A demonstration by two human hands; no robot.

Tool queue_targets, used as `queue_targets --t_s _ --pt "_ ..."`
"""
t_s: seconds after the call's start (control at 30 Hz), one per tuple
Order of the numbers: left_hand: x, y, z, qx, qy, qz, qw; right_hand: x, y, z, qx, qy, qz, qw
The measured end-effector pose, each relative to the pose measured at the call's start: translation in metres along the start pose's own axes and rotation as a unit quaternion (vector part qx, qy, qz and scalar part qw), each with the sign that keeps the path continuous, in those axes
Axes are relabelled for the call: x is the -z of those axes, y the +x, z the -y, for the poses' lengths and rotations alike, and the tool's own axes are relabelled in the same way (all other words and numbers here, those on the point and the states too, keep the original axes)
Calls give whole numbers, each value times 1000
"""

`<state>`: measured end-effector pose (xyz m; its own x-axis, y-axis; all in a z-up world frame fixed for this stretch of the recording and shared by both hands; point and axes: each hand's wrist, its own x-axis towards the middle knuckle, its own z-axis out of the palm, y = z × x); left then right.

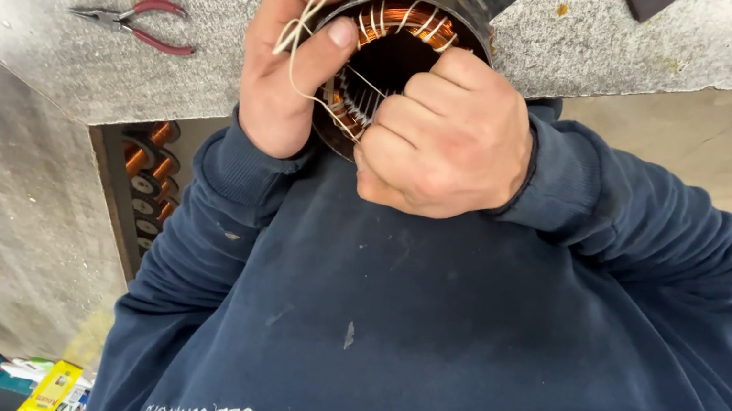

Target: Manually wind and tie copper coils within an electric motor stator casing using thread.

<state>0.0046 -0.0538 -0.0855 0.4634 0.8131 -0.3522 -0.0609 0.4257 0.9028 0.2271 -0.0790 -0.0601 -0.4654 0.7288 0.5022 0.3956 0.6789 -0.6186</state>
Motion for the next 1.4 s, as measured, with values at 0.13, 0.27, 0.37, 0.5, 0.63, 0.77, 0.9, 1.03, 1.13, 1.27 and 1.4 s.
queue_targets --t_s 0.13,0.27,0.37,0.5,0.63,0.77,0.9,1.03,1.13,1.27,1.4 --pt "0 -2 10 -23 -18 0 1000 -2 -3 -2 13 -3 -24 1000" --pt "-6 -9 7 -31 39 -36 998 -1 -3 -3 31 1 -39 999" --pt "-20 -16 -9 -123 178 -93 972 0 -3 -2 38 1 -39 999" --pt "-4 -44 9 -268 328 -218 879 0 -3 1 34 10 -50 998" --pt "-17 -45 -30 -280 566 -60 773 0 -2 0 40 10 -49 998" --pt "-31 -33 -43 -283 629 4 724 -1 -5 2 49 3 -52 997" --pt "-31 -25 -50 -283 660 70 693 0 -4 1 48 1 -57 997" --pt "-24 -19 -37 -307 654 79 687 0 -6 1 52 10 -58 997" --pt "-19 -12 -24 -368 599 43 710 1 -4 1 62 1 -58 996" --pt "-13 -6 -11 -429 565 35 704 2 -4 2 74 -9 -45 996" --pt "-11 -6 -5 -444 557 32 701 1 0 -2 97 11 -40 994"
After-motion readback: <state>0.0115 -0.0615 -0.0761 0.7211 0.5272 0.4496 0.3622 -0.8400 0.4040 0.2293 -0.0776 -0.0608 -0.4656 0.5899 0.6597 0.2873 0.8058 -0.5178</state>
